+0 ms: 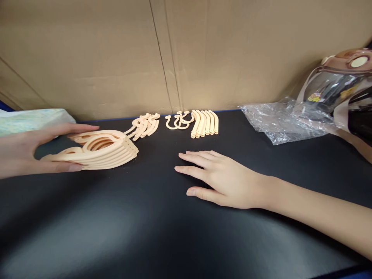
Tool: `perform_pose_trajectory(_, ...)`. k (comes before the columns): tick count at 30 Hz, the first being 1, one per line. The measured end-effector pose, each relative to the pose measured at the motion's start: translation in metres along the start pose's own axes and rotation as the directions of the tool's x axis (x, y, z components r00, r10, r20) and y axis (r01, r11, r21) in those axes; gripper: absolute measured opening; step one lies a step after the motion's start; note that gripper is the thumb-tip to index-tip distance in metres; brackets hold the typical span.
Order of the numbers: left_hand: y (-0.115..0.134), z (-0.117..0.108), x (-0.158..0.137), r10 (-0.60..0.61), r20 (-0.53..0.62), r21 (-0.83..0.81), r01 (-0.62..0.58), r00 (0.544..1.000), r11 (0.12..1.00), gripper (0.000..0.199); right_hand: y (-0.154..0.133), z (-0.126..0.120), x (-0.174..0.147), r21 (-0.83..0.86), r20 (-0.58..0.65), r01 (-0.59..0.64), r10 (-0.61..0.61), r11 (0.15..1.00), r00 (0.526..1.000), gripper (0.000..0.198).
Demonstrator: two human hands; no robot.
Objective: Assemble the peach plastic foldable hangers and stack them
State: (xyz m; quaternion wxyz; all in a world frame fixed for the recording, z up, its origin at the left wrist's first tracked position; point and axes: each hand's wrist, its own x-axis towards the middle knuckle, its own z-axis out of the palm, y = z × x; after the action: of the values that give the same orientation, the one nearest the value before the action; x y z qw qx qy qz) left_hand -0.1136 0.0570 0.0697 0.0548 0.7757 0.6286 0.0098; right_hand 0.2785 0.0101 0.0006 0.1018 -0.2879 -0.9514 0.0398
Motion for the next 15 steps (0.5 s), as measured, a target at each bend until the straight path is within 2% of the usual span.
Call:
perform_pose_trajectory(4, 0.006, -0.001, -0.003, -0.023, 0.006, -0.003, 0.023, 1.0, 1.0, 0.084, 0.0, 0.0, 0.0, -0.008, 0.01, -0.001, 0.001, 1.0, 1.0, 0.049)
perform_pose_trajectory(10, -0.016, 0.002, 0.008, -0.03, 0.031, 0.016, 0.03, 0.999, 0.999, 0.093, 0.0, 0.0, 0.001, -0.012, 0.006, -0.003, 0.003, 1.0, 1.0, 0.048)
perform_pose_trajectory(15, -0.009, 0.002, 0.004, 0.062, -0.045, 0.004, -0.062, 0.997, 0.998, 0.098, 0.001, 0.001, 0.0, -0.019, -0.008, 0.007, -0.007, 1.0, 1.0, 0.049)
